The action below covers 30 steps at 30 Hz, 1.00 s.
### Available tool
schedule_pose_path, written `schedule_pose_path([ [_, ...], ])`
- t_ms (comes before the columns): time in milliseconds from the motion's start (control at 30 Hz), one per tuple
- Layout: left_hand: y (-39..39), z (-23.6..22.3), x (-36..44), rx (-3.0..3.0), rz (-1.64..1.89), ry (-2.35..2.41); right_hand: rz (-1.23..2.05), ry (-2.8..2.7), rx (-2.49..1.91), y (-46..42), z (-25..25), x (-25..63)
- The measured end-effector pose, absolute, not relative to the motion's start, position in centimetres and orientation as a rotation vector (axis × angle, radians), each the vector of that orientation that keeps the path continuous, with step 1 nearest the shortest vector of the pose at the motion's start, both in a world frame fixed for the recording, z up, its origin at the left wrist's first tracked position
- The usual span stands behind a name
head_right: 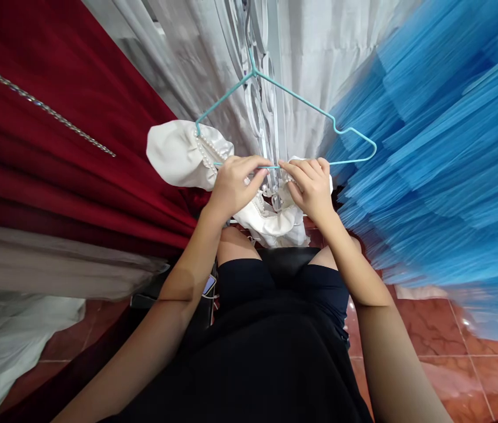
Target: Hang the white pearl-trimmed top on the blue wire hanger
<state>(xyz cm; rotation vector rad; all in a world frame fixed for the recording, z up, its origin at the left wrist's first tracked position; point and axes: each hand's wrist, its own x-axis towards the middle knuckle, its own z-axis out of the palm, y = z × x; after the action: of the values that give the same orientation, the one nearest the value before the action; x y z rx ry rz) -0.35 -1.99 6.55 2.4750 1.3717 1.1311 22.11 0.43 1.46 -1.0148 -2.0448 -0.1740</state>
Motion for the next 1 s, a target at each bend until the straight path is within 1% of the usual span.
schedule_pose_path([
  [100, -1.6, 5.5, -0.1, 2.453, 1.181, 1.372, -0.119, -2.171, -0.991, 0.2, 2.1, 23.1],
  [200, -1.6, 5.8, -0.6, 2.429, 1.160, 1.324, -0.099, -2.197, -0.999, -0.3, 2.7, 24.9],
  [400, -1.6, 6.4, -1.0, 2.355, 1.193, 1.292, -0.210, -1.742, -1.129, -1.3, 4.6, 30.1],
  [533, -1.5, 6.2, -0.6, 2.327, 1.234, 1.262, -0.436, -1.608, -0.908, -0.3, 6.7, 32.8],
  [633, -1.6, 6.2, -0.6, 2.331, 1.238, 1.249, -0.490, -1.645, -0.757, 1.4, 8.4, 33.9],
  [833, -2.1, 6.1, -0.9, 2.376, 1.279, 1.223, -0.443, -1.832, -0.626, 3.6, 11.4, 33.7],
  [933, -2.1, 6.1, -0.8, 2.393, 1.262, 1.273, -0.332, -1.877, -0.675, 3.5, 12.6, 32.3],
  [1000, -2.0, 6.0, -0.6, 2.396, 1.224, 1.324, -0.203, -1.908, -0.775, 3.4, 13.1, 31.1],
])
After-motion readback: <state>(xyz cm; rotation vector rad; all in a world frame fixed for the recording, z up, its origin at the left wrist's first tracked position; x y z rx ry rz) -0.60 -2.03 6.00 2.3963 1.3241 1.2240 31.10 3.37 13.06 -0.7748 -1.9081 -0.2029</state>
